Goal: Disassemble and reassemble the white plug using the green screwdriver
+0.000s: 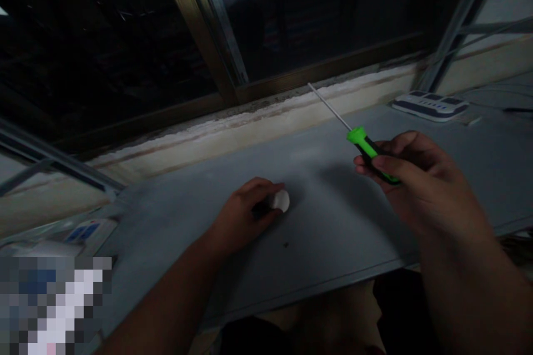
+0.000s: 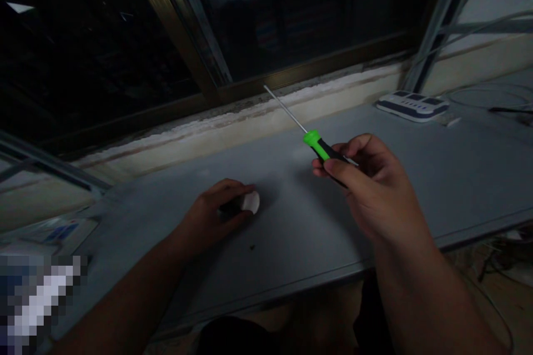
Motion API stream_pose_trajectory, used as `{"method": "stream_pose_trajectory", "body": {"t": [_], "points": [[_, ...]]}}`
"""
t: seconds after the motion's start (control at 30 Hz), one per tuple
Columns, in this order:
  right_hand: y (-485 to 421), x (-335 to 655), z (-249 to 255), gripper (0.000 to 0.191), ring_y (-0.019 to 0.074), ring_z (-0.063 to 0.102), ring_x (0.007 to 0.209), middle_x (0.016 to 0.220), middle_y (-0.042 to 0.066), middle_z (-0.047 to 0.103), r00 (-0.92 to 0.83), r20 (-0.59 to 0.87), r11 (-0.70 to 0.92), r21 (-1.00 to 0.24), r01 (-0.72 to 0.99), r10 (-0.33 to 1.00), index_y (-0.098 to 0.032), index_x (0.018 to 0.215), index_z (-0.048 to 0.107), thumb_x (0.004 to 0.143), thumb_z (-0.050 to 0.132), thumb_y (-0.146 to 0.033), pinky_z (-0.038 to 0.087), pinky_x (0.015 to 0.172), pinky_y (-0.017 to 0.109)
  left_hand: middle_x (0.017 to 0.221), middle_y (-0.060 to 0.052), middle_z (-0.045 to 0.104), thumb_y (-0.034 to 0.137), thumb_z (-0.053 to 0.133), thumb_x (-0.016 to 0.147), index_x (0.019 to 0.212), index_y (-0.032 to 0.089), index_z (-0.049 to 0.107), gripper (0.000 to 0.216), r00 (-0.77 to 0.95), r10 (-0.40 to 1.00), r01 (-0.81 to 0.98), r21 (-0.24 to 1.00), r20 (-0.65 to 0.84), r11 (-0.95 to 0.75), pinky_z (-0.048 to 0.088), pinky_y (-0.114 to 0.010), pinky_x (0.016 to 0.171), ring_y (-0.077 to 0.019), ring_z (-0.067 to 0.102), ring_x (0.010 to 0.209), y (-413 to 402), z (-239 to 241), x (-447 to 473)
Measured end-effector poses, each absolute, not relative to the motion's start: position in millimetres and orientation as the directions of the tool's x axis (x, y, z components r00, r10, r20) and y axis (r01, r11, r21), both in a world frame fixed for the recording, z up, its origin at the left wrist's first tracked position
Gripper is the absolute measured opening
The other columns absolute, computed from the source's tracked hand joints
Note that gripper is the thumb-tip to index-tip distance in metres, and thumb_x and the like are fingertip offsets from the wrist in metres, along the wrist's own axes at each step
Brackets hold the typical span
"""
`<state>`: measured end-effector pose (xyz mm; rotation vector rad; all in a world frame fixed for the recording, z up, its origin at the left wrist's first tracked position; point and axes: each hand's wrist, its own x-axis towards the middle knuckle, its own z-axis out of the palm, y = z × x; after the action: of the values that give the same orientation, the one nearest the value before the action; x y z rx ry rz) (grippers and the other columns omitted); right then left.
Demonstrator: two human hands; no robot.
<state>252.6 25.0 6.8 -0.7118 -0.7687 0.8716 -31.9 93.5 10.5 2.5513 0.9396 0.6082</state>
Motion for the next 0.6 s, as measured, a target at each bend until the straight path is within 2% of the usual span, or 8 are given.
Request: {"method": "stream_pose_trajectory", "body": {"t": [0.13,0.3,0.6], "points": [[27.9,248.7,4.2,0.024,0.0162,0.077,0.074,0.086,-0.003,0.07,0.435,0.264,0.439,-0.817,-0.374,0.861,-0.021,0.08,0.061,0.073,0.079,-0.008,0.065,0.073,0.027,0.103,-0.002,0.074,0.024,0.079,0.082,0.114,0.023,0.063,0.036,0.623,0.75,0.59,0.496,0.221,-0.637,0.057,-0.031,0.081,-0.0177,0.071,0.09,91.8,9.8,-29.9],[31.9,247.9,-0.9,0.025,0.0145,0.075,0.074,0.09,-0.003,0.069,0.422,0.282,0.439,-0.831,-0.341,0.862,-0.021,0.082,0.062,0.073,0.082,-0.01,0.064,0.073,0.028,0.108,-0.001,0.077,0.023,0.077,0.084,0.094,0.022,0.066,0.015,0.674,0.702,0.565,0.451,0.232,-0.691,0.055,-0.031,0.089,-0.0176,0.073,0.097,93.6,7.3,-28.7],[34.0,250.0,-3.4,0.026,0.0145,0.074,0.076,0.09,-0.002,0.068,0.417,0.293,0.437,-0.845,-0.307,0.86,-0.022,0.083,0.062,0.073,0.085,-0.016,0.064,0.073,0.029,0.11,-0.005,0.078,0.024,0.075,0.086,0.099,0.021,0.07,0.014,0.697,0.66,0.519,0.437,0.281,-0.734,0.057,-0.032,0.089,-0.0183,0.074,0.098,91.9,9.3,-28.2]]}}
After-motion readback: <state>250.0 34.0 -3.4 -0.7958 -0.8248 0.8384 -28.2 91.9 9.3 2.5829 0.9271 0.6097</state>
